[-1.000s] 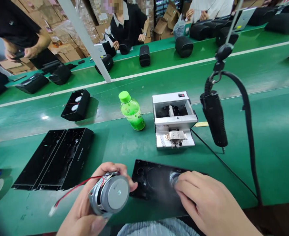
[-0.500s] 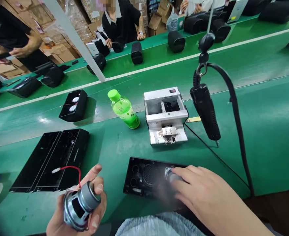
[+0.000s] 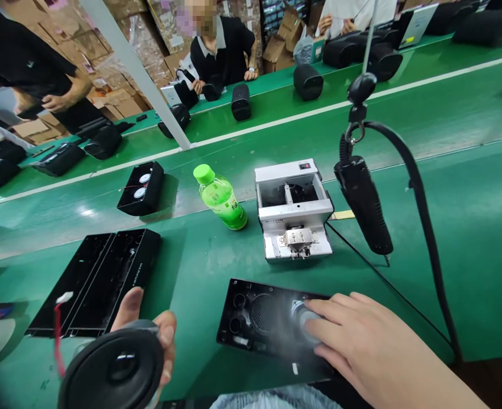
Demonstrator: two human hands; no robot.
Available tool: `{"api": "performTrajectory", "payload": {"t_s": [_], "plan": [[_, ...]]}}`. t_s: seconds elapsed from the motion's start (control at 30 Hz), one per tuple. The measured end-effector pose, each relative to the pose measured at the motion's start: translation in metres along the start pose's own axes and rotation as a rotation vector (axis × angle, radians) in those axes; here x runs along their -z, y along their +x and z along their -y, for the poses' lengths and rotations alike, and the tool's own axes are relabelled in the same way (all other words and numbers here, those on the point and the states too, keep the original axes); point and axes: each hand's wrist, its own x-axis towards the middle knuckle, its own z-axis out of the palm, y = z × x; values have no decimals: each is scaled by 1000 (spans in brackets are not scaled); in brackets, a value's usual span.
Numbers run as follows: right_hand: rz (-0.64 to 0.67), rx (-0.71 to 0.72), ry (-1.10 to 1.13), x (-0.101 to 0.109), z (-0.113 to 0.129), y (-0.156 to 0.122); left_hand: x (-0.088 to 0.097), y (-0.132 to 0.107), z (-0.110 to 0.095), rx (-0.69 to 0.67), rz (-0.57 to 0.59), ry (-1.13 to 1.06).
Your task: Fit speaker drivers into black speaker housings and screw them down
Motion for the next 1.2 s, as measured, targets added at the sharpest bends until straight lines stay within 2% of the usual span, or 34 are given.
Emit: {"api": "performTrajectory", "payload": {"t_s": [0.1,0.17,0.23,0.3,0.4,0.5,0.63,0.73,1.0,1.1,1.2], "plan": [[7,-13,47,-1,0,0,-21,26,0,-298,178,506],[17,-16,86,-2,0,1,-41,44,3,-408,281,904],[19,-28,119,-2,0,1,-62,58,8,-438,332,1273],[15,-38,147,-3,0,1,-80,68,14,-467,365,1549],[-4,-47,189,-3,0,0,-100,77,20,-508,436,1830],[-31,-85,229,-5,0,1,-113,85,21,-457,482,2061],[-67,-110,278,-7,3,6,-123,91,26,-315,511,2224],[-96,-120,302,-6,6,7,-123,94,34,-265,444,2266],[-82,-105,316,-3,5,4,-112,98,50,-267,374,2229],[-63,-89,308,-5,3,3,-104,97,47,-288,369,2134],[-38,-86,285,-5,4,1,-97,94,39,-387,431,2047]]}}
